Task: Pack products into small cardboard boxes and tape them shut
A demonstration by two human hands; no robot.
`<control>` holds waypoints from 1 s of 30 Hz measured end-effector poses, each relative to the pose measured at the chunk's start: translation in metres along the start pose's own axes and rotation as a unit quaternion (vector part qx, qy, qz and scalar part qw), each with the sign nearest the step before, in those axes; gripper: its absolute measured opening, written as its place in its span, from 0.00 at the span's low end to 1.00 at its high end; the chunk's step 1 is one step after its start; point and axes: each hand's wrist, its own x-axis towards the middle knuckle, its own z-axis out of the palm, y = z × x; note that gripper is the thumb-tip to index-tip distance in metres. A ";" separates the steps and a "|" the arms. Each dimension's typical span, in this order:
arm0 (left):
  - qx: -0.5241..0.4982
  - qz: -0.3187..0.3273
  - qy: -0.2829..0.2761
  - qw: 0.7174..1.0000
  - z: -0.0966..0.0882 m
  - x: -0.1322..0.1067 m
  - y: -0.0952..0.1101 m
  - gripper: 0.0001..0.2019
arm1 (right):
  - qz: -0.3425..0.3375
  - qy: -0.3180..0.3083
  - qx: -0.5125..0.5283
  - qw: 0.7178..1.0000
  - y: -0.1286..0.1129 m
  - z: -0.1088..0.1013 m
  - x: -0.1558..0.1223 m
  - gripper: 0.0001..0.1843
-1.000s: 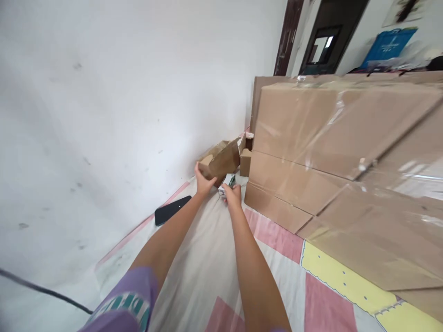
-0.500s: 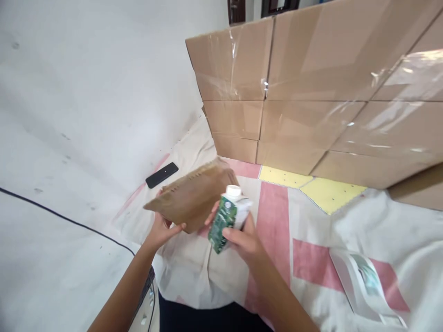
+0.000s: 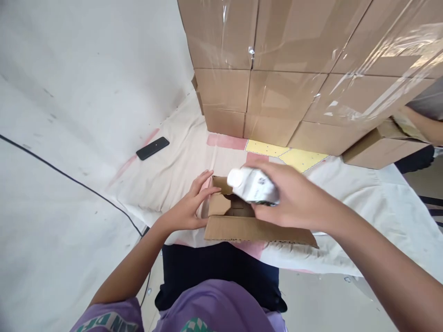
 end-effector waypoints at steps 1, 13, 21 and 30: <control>0.028 0.008 -0.009 1.000 -0.005 0.001 0.006 0.37 | -0.018 -0.041 0.004 0.999 -0.005 0.006 0.006 0.33; -0.173 0.018 0.029 0.984 0.011 -0.003 -0.010 0.31 | 0.025 -0.294 -0.110 0.949 0.038 0.052 0.030 0.17; -0.228 0.003 0.049 0.973 0.023 -0.004 -0.021 0.32 | -0.011 -0.368 -0.187 0.911 0.036 0.081 0.048 0.19; -0.255 0.038 0.108 0.960 0.038 -0.001 -0.025 0.31 | -0.059 -0.316 -0.196 0.926 0.039 0.103 0.057 0.21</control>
